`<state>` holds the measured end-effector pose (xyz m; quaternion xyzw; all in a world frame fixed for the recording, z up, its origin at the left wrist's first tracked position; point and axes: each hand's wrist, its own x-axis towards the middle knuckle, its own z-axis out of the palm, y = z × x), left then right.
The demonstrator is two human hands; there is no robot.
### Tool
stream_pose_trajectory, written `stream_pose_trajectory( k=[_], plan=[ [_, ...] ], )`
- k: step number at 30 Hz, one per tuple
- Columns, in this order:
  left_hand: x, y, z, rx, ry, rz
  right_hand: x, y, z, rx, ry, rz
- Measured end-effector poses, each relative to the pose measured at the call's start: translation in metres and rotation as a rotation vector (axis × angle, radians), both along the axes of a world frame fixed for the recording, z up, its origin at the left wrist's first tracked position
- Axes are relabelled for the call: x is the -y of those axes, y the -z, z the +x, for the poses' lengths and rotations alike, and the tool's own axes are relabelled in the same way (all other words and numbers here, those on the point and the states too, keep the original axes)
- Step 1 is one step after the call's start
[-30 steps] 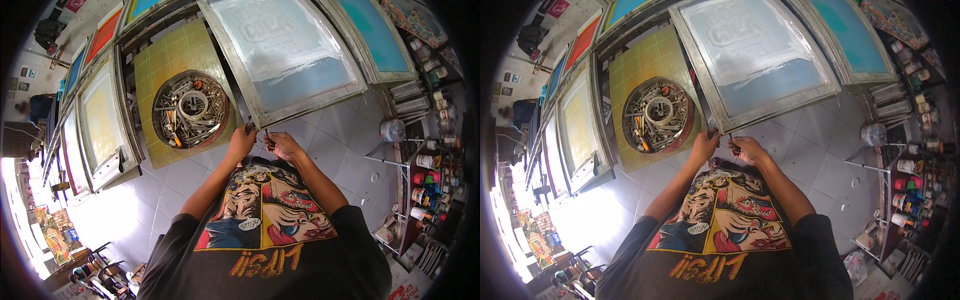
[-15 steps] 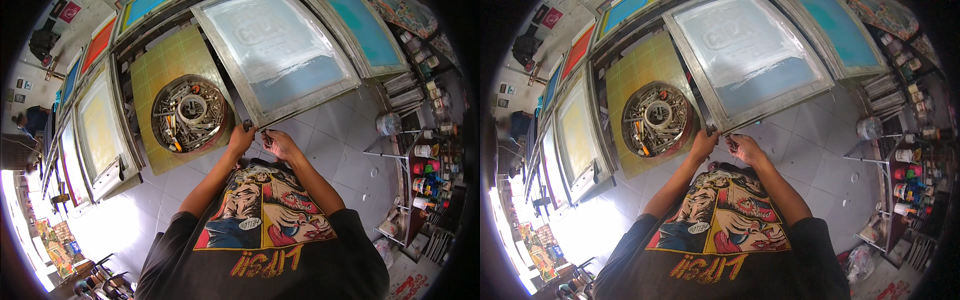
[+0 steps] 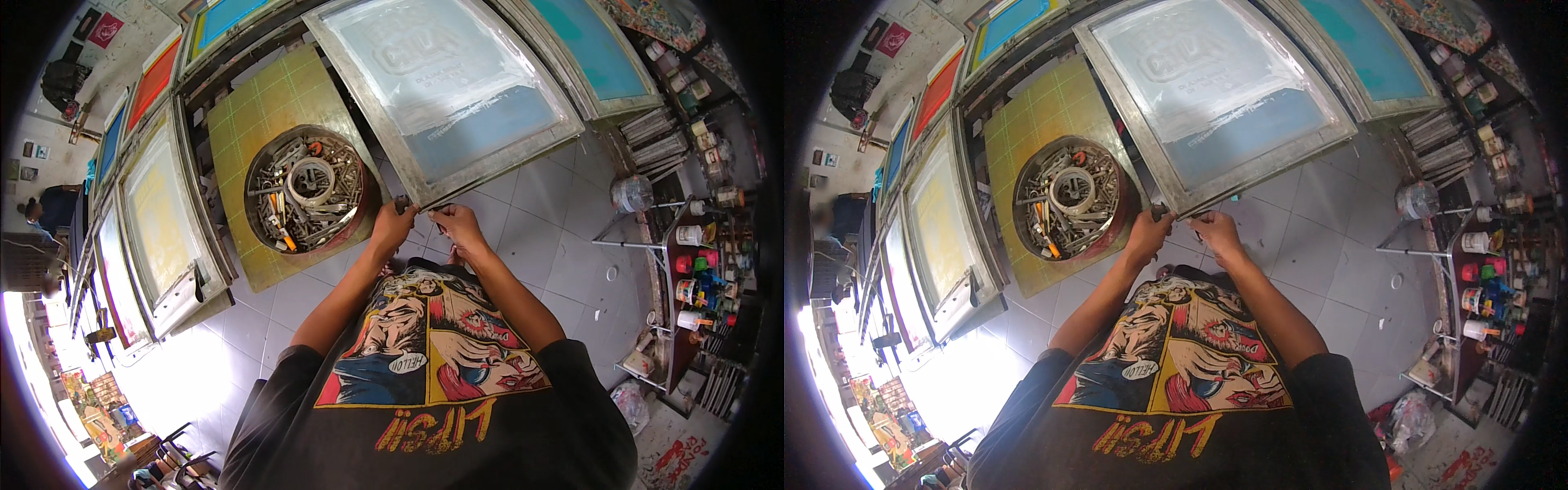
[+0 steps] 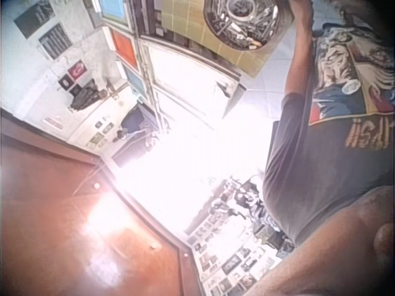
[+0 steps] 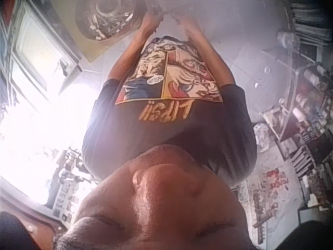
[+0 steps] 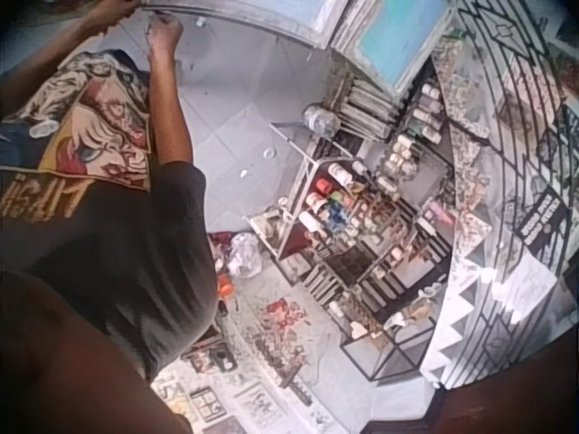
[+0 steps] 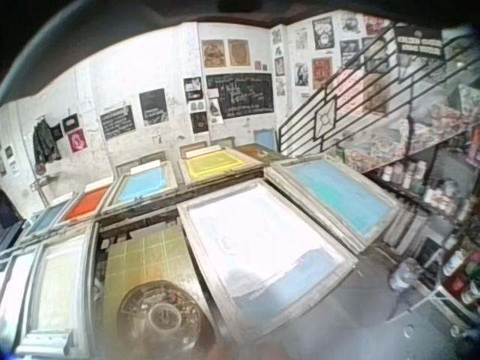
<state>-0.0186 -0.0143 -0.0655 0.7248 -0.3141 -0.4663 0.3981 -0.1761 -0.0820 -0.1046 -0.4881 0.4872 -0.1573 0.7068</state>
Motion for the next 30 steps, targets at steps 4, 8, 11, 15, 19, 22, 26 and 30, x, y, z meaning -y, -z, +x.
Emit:
stream_pose_trajectory(
  k=[4, 8, 11, 15, 19, 22, 26, 30],
  plan=[
    [0.0, 0.005, 0.002, -0.008, 0.002, -0.001, -0.014, -0.042, 0.002, -0.06, 0.078, -0.144],
    [0.002, -0.004, 0.0, -0.017, -0.008, -0.002, -0.019, -0.026, 0.002, 0.042, 0.189, 0.041],
    [0.001, -0.004, 0.0, -0.011, -0.023, 0.008, -0.023, -0.036, -0.002, 0.073, 0.015, 0.034],
    [0.0, 0.002, 0.001, -0.035, -0.028, -0.016, -0.024, -0.025, -0.012, 0.04, 0.064, 0.039],
    [0.001, 0.002, 0.0, -0.012, -0.001, -0.032, -0.016, -0.017, -0.007, 0.117, 0.121, 0.273],
    [0.002, -0.001, 0.001, 0.033, 0.003, -0.019, -0.019, -0.021, -0.005, 0.096, 0.018, 0.047],
    [0.001, 0.011, 0.003, 0.024, 0.004, -0.031, -0.026, -0.036, -0.011, 0.104, 0.081, -0.182],
    [0.002, 0.006, 0.002, 0.03, 0.033, -0.044, -0.019, -0.018, -0.005, 0.093, 0.139, 0.177]
  ],
)
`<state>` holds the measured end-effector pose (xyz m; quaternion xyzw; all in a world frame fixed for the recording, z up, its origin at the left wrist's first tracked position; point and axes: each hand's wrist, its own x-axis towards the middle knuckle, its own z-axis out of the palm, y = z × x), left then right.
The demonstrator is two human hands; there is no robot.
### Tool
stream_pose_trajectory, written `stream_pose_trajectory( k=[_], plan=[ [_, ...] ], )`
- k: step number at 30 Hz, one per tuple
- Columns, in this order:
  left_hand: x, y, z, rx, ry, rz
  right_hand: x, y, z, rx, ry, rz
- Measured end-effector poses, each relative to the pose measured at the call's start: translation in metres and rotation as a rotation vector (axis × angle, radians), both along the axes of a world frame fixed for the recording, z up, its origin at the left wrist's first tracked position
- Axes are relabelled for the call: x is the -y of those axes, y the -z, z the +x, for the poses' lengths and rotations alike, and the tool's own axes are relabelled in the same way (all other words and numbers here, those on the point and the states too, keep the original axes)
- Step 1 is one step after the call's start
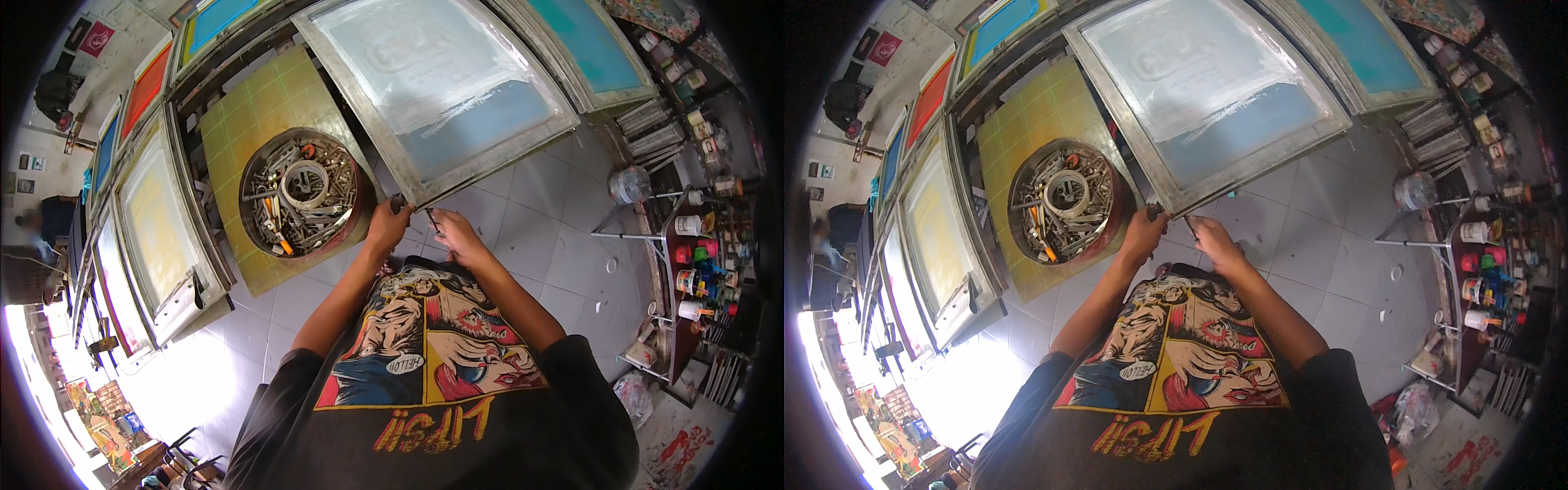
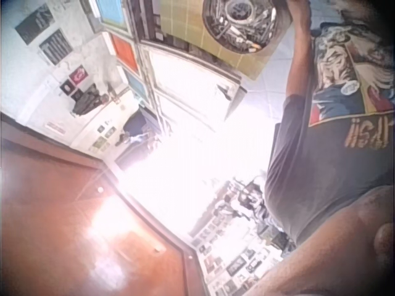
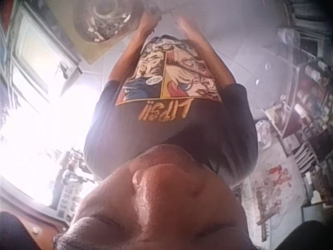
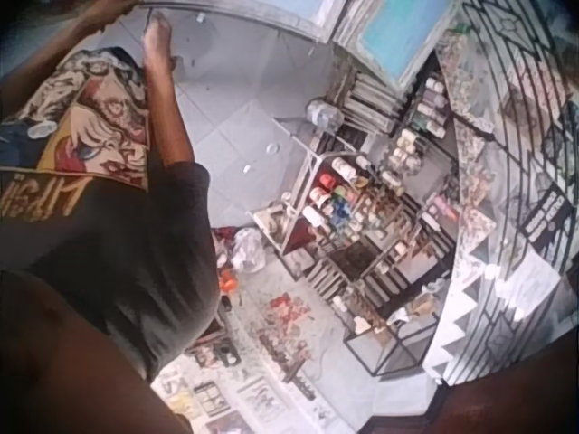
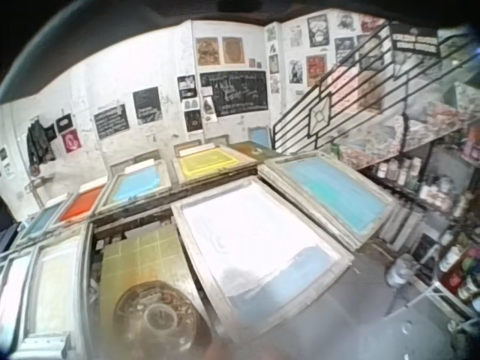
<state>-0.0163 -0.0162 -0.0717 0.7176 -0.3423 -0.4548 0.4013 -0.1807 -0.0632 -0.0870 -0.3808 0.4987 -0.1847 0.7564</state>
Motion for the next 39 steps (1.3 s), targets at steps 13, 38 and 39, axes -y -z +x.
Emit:
stream_pose_trajectory(
  k=[13, 38, 39],
  plan=[
    [0.002, 0.002, 0.0, 0.021, 0.012, -0.002, -0.01, 0.022, 0.005, 0.037, -0.032, -0.119],
    [0.002, 0.015, 0.008, -0.054, 0.058, -0.067, -0.036, 0.041, -0.015, 0.348, 0.255, 0.243],
    [0.001, 0.011, 0.006, -0.062, 0.039, -0.071, -0.036, 0.039, -0.014, 0.332, 0.262, 0.238]
  ],
)
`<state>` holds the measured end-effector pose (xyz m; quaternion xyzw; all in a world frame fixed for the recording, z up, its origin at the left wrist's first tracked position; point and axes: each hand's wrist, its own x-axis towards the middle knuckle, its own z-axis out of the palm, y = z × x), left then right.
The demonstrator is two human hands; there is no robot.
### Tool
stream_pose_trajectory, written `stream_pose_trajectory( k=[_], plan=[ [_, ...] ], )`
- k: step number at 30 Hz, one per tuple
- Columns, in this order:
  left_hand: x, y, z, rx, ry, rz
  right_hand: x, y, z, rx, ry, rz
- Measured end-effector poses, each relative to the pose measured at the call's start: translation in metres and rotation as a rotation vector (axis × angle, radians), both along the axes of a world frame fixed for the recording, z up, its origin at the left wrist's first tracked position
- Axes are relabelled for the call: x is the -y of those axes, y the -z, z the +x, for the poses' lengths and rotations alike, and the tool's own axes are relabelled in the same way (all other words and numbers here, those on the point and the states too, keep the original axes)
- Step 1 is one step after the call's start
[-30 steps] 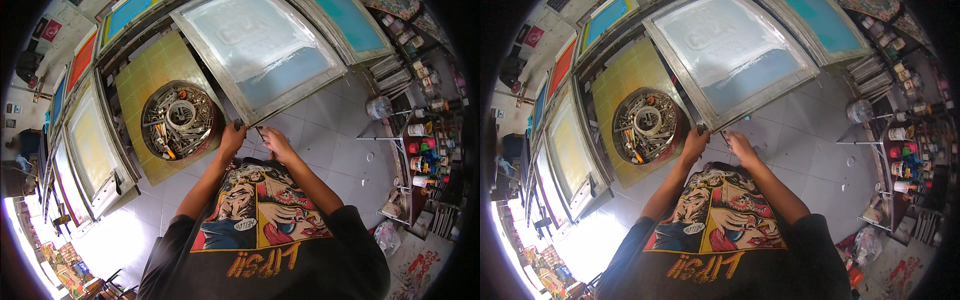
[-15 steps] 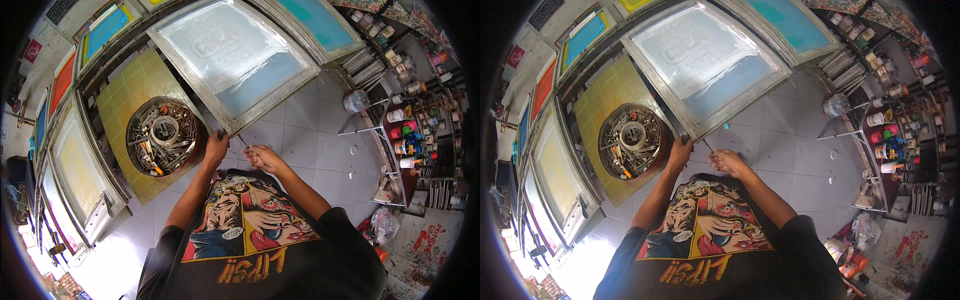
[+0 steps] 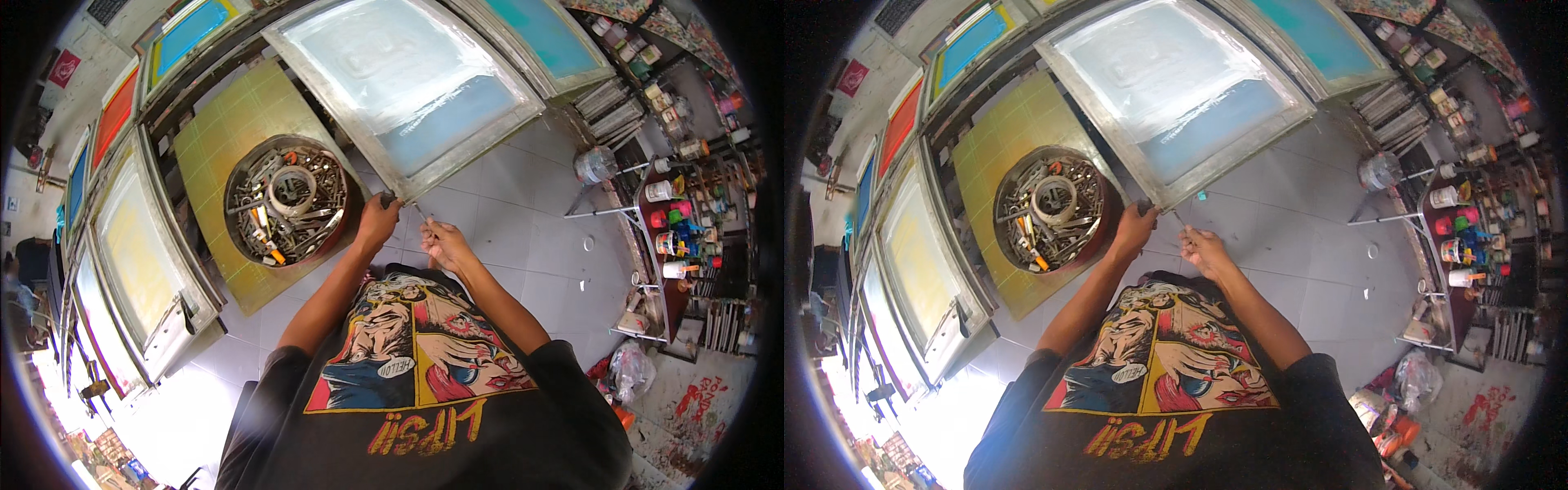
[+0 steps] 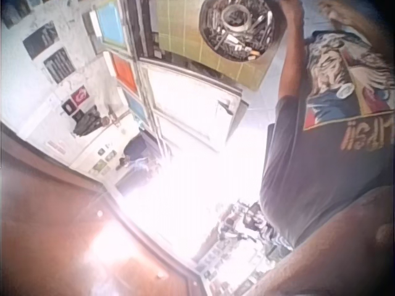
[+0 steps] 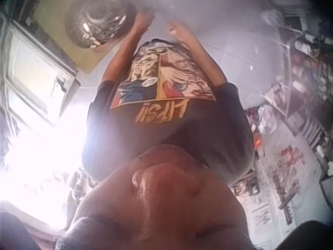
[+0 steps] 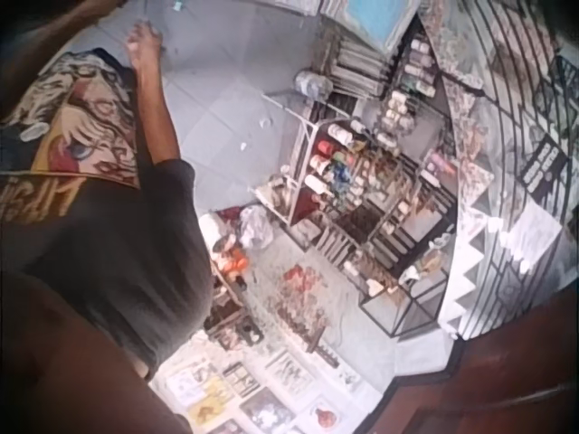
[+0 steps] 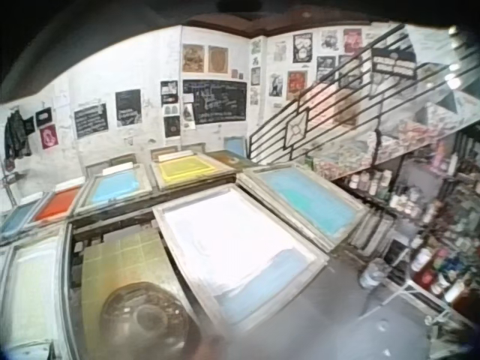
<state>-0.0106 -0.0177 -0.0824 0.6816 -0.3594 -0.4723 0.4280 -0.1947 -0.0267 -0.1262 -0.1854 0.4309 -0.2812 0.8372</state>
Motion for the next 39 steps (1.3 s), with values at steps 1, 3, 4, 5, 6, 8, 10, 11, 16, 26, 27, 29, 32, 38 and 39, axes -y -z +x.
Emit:
stream_pose_trajectory(
  k=[1, 3, 4, 5, 6, 8, 10, 11, 16, 26, 27, 29, 32, 38, 39],
  plan=[
    [0.0, 0.0, -0.002, 0.007, 0.003, -0.001, -0.001, -0.003, -0.001, -0.017, 0.004, -0.002],
    [0.0, -0.002, -0.001, 0.024, 0.003, -0.005, -0.001, -0.007, -0.002, -0.036, -0.019, -0.005],
    [-0.002, -0.003, -0.002, 0.012, -0.007, 0.032, 0.0, -0.008, -0.003, -0.039, -0.043, -0.006],
    [-0.004, -0.008, -0.002, 0.011, -0.021, 0.038, 0.002, -0.008, -0.005, -0.042, -0.067, -0.007],
    [-0.008, -0.014, -0.004, 0.01, -0.036, 0.046, 0.003, -0.01, -0.006, -0.045, -0.083, -0.006],
    [-0.014, 0.008, -0.001, 0.077, -0.061, -0.021, 0.002, -0.016, -0.006, -0.052, -0.125, -0.009],
    [-0.026, -0.007, -0.004, 0.153, -0.036, -0.132, 0.0, -0.014, -0.01, -0.018, -0.118, -0.021],
    [-0.034, -0.02, -0.006, 0.192, -0.028, -0.185, -0.001, -0.014, -0.012, -0.001, -0.12, -0.027],
    [-0.071, -0.096, 0.008, 0.154, 0.208, -0.115, -0.012, -0.022, -0.014, -0.285, -0.058, -0.143],
    [-0.169, -0.137, 0.062, -0.056, -0.236, -0.419, 0.022, -0.172, 0.197, -0.334, -0.337, -1.79],
    [-0.176, -0.138, 0.062, -0.059, -0.262, -0.42, 0.019, -0.178, 0.224, -0.382, -0.483, -1.844],
    [-0.187, -0.141, 0.06, 0.01, -0.32, -0.408, 0.022, -0.155, 0.27, -0.503, -0.674, -2.005],
    [-0.212, -0.129, 0.059, 0.067, -0.43, -0.418, 0.021, -0.131, 0.308, -0.735, -0.936, -2.115],
    [-0.256, -0.112, 0.06, 0.095, -0.644, -0.355, 0.015, -0.119, 0.328, -0.899, -1.134, -2.059],
    [-0.26, -0.11, 0.061, 0.097, -0.668, -0.347, 0.016, -0.122, 0.331, -0.916, -1.171, -2.049]
  ],
)
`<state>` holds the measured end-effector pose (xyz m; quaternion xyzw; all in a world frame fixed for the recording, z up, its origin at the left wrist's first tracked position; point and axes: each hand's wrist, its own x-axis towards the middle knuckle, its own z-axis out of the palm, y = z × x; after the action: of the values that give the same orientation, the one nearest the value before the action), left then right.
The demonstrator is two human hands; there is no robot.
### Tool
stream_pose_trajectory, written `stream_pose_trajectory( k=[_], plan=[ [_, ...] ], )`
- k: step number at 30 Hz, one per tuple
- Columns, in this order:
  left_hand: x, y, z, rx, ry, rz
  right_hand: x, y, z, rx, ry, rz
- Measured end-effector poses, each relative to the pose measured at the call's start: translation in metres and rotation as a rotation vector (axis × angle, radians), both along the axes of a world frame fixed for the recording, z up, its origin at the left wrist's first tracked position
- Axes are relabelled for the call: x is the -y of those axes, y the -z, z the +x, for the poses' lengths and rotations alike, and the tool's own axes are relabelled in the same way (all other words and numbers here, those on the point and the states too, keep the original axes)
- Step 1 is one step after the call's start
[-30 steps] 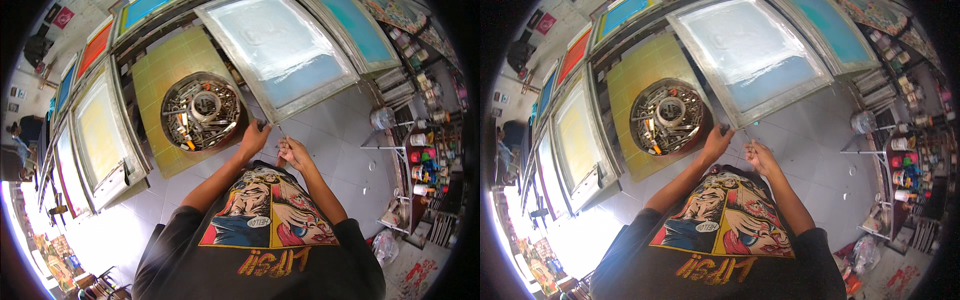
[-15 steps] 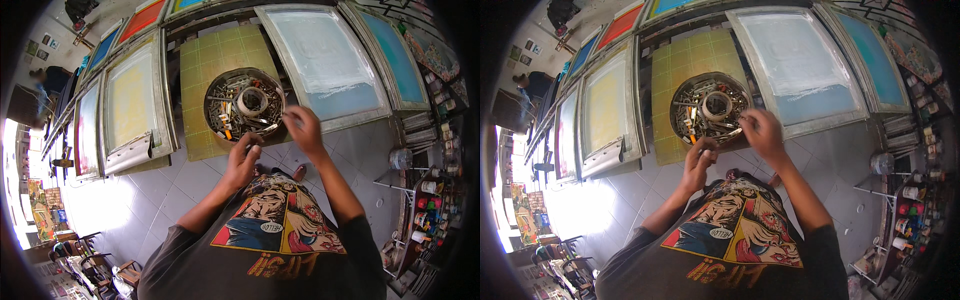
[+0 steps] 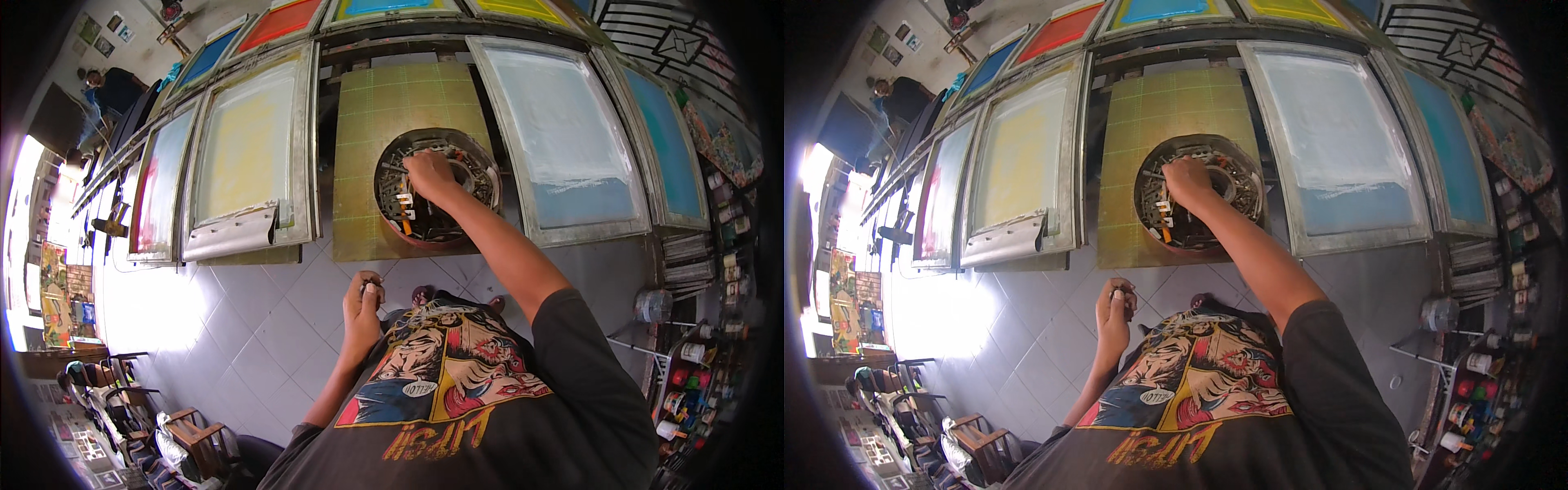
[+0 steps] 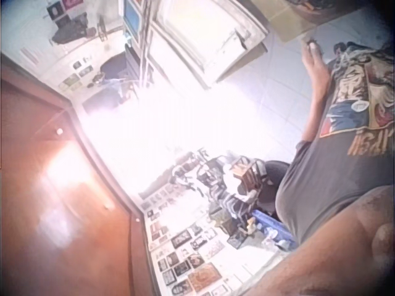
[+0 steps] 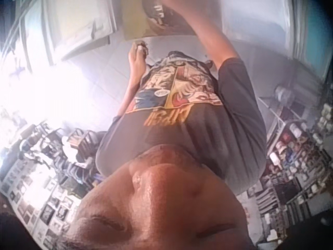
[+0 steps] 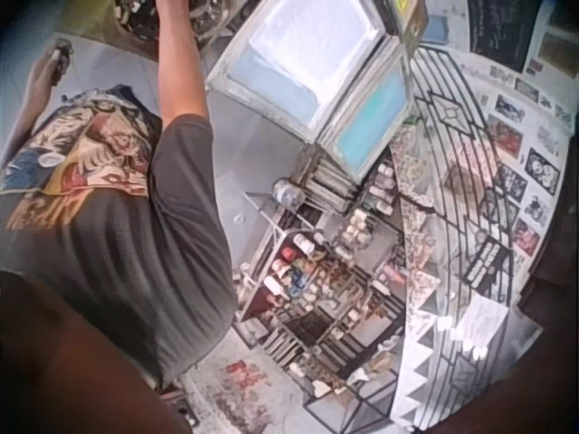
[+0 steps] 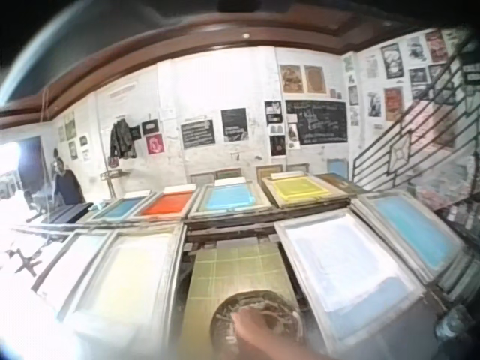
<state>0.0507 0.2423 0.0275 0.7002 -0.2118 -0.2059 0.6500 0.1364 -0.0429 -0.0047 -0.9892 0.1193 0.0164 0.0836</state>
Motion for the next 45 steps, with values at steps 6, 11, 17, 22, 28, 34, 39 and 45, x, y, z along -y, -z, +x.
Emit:
stream_pose_trajectory(
  k=[6, 11, 17, 22, 28, 34, 39, 45],
  plan=[
    [-0.005, -0.003, 0.015, -0.017, -0.033, 0.015, 0.006, 0.002, 0.004, 0.2, 0.017, 0.077],
    [0.013, -0.005, 0.034, -0.024, -0.026, -0.02, 0.011, -0.024, -0.011, 0.696, 0.061, 0.478],
    [0.052, -0.025, 0.049, -0.008, 0.027, -0.059, 0.051, -0.053, -0.063, 1.075, 0.121, 1.002],
    [0.069, -0.01, 0.053, 0.084, 0.134, 0.0, 0.062, -0.094, -0.216, 0.884, 0.545, 1.514],
    [0.104, -0.018, 0.042, 0.164, 0.214, 0.102, 0.051, 0.002, -0.379, 0.594, 1.194, 1.1],
    [0.131, -0.013, 0.049, 0.218, 0.328, 0.149, 0.027, 0.053, -0.354, 0.592, 1.203, 1.617],
    [0.143, -0.012, 0.041, 0.269, 0.367, 0.137, 0.035, 0.034, -0.351, 0.524, 1.12, 1.537],
    [0.135, -0.003, 0.042, 0.177, 0.36, 0.124, 0.032, 0.046, -0.356, 0.573, 1.111, 1.425]
  ],
)
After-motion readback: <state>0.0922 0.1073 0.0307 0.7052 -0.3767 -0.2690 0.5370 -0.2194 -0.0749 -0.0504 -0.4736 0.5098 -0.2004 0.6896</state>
